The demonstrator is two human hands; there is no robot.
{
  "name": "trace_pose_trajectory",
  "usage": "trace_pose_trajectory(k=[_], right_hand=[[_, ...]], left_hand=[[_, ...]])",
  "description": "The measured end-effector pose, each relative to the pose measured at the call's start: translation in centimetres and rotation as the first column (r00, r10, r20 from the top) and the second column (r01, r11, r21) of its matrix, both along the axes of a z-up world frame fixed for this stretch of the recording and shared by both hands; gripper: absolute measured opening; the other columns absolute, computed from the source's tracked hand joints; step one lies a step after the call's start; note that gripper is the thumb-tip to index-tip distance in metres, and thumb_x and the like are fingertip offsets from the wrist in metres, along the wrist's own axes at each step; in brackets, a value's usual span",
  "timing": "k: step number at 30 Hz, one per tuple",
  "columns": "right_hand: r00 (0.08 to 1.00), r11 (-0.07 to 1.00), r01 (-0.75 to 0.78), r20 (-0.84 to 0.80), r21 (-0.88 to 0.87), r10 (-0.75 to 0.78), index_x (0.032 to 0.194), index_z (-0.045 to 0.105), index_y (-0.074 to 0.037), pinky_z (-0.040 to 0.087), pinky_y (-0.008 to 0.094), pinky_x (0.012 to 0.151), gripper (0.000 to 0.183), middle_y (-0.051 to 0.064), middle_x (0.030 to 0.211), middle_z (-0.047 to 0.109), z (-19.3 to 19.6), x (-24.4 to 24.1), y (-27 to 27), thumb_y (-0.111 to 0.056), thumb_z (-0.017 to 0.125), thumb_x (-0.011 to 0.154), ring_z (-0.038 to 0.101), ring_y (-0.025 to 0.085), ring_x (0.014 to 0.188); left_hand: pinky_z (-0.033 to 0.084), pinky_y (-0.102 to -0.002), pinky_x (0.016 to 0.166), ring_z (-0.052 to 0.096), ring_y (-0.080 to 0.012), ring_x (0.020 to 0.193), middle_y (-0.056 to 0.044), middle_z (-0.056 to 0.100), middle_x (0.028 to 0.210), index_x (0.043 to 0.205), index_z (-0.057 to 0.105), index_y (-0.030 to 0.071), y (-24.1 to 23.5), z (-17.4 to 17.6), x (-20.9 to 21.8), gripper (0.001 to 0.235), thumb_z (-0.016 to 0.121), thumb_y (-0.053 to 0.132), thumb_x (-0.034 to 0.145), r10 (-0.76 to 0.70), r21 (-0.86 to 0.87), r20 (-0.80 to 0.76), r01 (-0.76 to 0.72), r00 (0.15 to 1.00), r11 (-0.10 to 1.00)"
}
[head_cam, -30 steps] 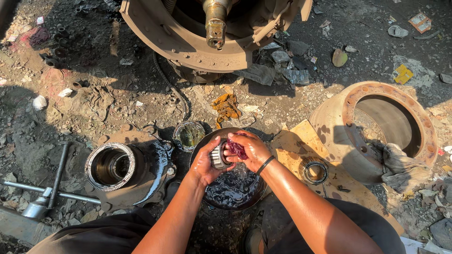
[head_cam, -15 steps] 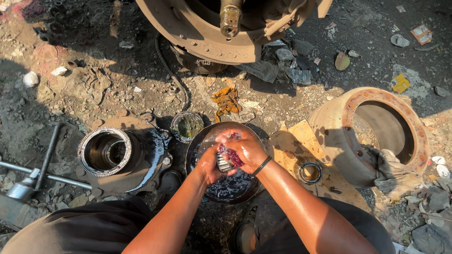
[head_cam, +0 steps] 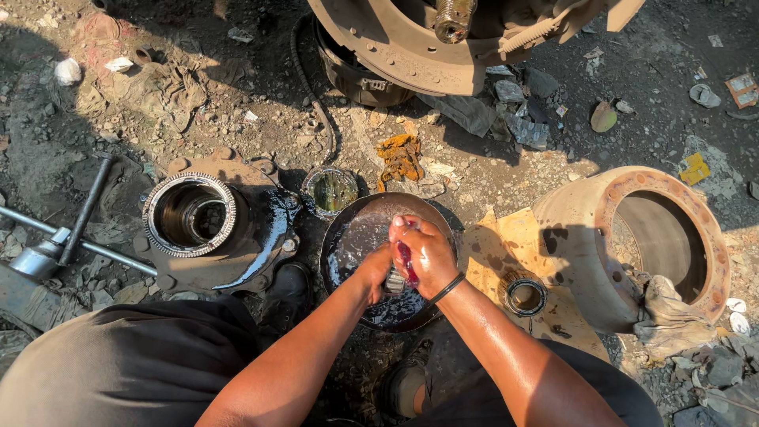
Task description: The person scrubs a cylindrical metal part with a red cloth in a shallow pan of dark liquid. They repeatedly dip the part and cloth into the liquid, scrubbing the surface and rinsing it. The person handles the part with both hands, rotating it to clean different sides.
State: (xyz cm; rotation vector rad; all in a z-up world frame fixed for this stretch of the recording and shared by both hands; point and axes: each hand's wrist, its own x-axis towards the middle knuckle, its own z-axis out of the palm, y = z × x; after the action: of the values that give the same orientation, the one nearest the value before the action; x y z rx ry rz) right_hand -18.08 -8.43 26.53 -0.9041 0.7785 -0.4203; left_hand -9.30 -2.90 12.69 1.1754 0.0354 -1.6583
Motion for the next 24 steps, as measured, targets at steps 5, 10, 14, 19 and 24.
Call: trace_pose_trajectory(k=[5,10,14,19,24], right_hand=[[0.998,1.0,-0.014,0.063,-0.01,0.015,0.074,0.05,-0.01,0.032,0.031,0.035,0.039,0.004,0.052,0.047,0.7,-0.1,-0.3,-0.034,0.058,0.103,0.04,0.014,0.037],[0.999,0.994,-0.003,0.055,0.113,-0.004,0.073,0.049,-0.012,0.034,0.029,0.035,0.042,0.003,0.052,0.048,-0.3,0.1,-1.1,-0.04,0.056,0.103,0.042,0.013,0.037],[0.99,0.989,0.06,-0.138,0.131,-0.042,0.084,0.057,-0.012,0.049,0.029,0.045,0.03,0.004,0.068,0.059,-3.2,0.2,-4.6,-0.038,0.062,0.098,0.056,0.015,0.052],[0.861,0.958,-0.185,-0.507,-0.221,0.049,0.117,0.058,-0.013,0.063,0.04,0.065,0.037,0.002,0.101,0.068,-11.5,-0.2,-9.9,-0.017,0.073,0.084,0.072,0.017,0.084],[0.305,0.471,-0.837,-0.952,-0.277,-0.019,0.14,0.053,-0.009,0.057,0.045,0.094,0.051,0.023,0.118,0.07,-23.9,-0.7,-6.6,-0.015,0.068,0.091,0.069,0.038,0.109]], left_hand=[[0.057,-0.041,0.072,0.07,-0.0234,0.089,-0.01,0.074,0.106,0.124,0.069,0.009,0.4,-0.6,0.3,0.04,0.067,0.03,0.09,-0.033,-0.073,0.085,0.04,0.996,0.997],[0.056,-0.039,0.076,0.07,-0.0221,0.09,-0.009,0.076,0.106,0.12,0.072,0.008,0.3,-1.0,0.3,0.041,0.071,0.025,0.083,-0.103,-0.074,0.13,0.113,0.986,0.991],[0.053,-0.038,0.069,0.068,-0.0179,0.08,-0.003,0.073,0.096,0.117,0.071,0.017,-0.4,-1.9,1.0,0.037,0.07,0.031,0.082,-0.154,0.004,0.162,0.156,0.975,0.988],[0.049,-0.04,0.05,0.059,-0.0205,0.055,-0.004,0.063,0.072,0.094,0.068,0.012,0.7,-3.2,2.5,0.024,0.07,0.035,0.086,0.008,0.082,0.022,-0.01,1.0,0.997],[0.051,-0.039,0.05,0.058,-0.0191,0.055,-0.002,0.061,0.069,0.089,0.065,0.016,1.9,-3.1,4.5,0.022,0.065,0.038,0.085,0.106,0.23,0.049,-0.115,0.993,0.967]])
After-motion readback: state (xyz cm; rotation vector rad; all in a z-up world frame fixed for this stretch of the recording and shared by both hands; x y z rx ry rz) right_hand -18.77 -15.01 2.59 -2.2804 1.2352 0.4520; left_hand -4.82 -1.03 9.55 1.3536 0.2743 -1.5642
